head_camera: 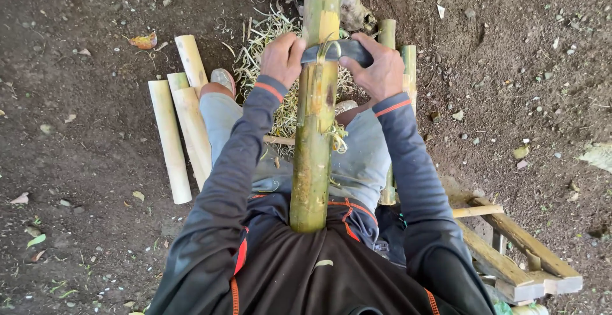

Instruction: Scraping the outer bark from a bamboo pole using a curved blade.

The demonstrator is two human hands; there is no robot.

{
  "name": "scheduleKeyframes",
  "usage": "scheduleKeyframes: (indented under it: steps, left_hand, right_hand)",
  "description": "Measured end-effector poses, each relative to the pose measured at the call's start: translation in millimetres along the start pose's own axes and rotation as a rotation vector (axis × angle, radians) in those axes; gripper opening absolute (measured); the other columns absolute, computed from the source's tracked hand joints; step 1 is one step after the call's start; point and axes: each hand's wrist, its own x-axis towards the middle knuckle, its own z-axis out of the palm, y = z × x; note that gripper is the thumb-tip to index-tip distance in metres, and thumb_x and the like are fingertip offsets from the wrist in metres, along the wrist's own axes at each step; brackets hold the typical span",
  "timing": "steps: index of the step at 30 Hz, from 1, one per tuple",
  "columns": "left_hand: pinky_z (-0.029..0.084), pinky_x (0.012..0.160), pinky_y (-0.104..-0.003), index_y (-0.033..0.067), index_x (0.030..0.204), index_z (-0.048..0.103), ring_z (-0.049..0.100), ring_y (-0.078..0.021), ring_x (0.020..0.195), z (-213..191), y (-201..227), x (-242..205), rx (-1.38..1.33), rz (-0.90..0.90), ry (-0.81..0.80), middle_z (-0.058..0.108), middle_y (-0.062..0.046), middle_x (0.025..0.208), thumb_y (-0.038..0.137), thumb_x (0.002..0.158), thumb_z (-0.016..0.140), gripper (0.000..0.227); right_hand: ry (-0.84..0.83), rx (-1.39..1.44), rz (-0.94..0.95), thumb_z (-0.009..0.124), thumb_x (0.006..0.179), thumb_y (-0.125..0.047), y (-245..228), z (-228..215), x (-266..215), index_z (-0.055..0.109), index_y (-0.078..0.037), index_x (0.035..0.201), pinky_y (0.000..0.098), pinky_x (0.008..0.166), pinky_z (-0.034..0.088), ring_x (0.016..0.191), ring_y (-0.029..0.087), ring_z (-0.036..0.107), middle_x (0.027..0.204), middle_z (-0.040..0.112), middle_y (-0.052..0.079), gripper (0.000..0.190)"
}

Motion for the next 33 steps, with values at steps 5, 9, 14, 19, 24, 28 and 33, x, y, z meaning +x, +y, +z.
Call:
scheduleKeyframes:
  steps: [5,9,14,19,24,28,33]
  left_hand:
    - [0.050,0.058,-0.033,0.0007,0.089,0.076,0.061,-0.0149,0.064,-17,6,-13,-0.251,-0.058,0.019,0.065,-0.006,0.079,0.010,0.084,0.078,0.010]
    - [0.050,0.058,-0.030,0.0012,0.083,0.072,0.059,-0.0112,0.063,-17,14,-21,-0.261,-0.104,0.020,0.064,-0.004,0.078,0.005,0.083,0.081,0.010]
    - [0.046,0.056,-0.030,0.0014,0.082,0.070,0.055,-0.0114,0.062,-8,15,-23,-0.243,-0.099,0.036,0.060,-0.007,0.077,0.002,0.084,0.081,0.011]
    - [0.046,0.052,-0.027,0.0062,0.088,0.073,0.054,-0.0077,0.059,-11,15,-10,-0.328,-0.167,0.054,0.066,0.000,0.077,0.004,0.085,0.076,0.004]
    - [0.040,0.051,-0.027,0.0008,0.077,0.066,0.050,-0.0087,0.058,-21,33,-52,-0.308,-0.165,0.031,0.063,-0.003,0.075,0.002,0.086,0.077,0.014]
    - [0.043,0.055,-0.027,-0.0001,0.080,0.065,0.053,-0.0081,0.061,-19,33,-41,-0.295,-0.121,0.027,0.061,-0.003,0.077,0.001,0.087,0.078,0.015]
    - [0.037,0.054,-0.032,-0.0003,0.079,0.058,0.047,-0.0132,0.061,-21,41,-71,-0.316,-0.123,0.038,0.054,-0.005,0.074,0.006,0.093,0.075,0.022]
  right_hand:
    - [-0.021,0.055,0.000,0.090,0.082,-0.030,-7,-3,2,0.075,-0.009,0.116,0.0381,0.070,0.059,0.076,0.030,0.076,0.091,0.077,0.017,0.042]
    - [0.059,0.010,0.058,0.094,0.081,-0.036,-14,-1,-8,0.074,-0.006,0.101,0.0382,0.065,0.058,0.071,0.029,0.076,0.082,0.076,0.015,0.040]
    - [0.090,-0.004,0.079,0.093,0.084,-0.037,-9,1,-14,0.071,-0.004,0.097,0.0403,0.062,0.057,0.069,0.031,0.074,0.078,0.073,0.015,0.041]
    - [0.119,-0.020,0.013,0.093,0.086,-0.038,5,13,-13,0.072,-0.006,0.099,0.0400,0.062,0.057,0.067,0.031,0.073,0.077,0.072,0.015,0.040]
    - [0.100,0.030,0.018,0.092,0.083,-0.035,-8,5,-35,0.070,-0.004,0.096,0.0390,0.060,0.056,0.061,0.028,0.071,0.074,0.070,0.013,0.040]
    - [0.010,0.035,0.113,0.090,0.088,-0.035,-11,-1,-32,0.070,-0.005,0.097,0.0369,0.058,0.056,0.060,0.024,0.071,0.074,0.071,0.010,0.037]
    - [0.107,0.025,0.020,0.090,0.087,-0.031,-22,-4,-56,0.069,-0.003,0.098,0.0369,0.060,0.055,0.066,0.025,0.072,0.082,0.072,0.012,0.037]
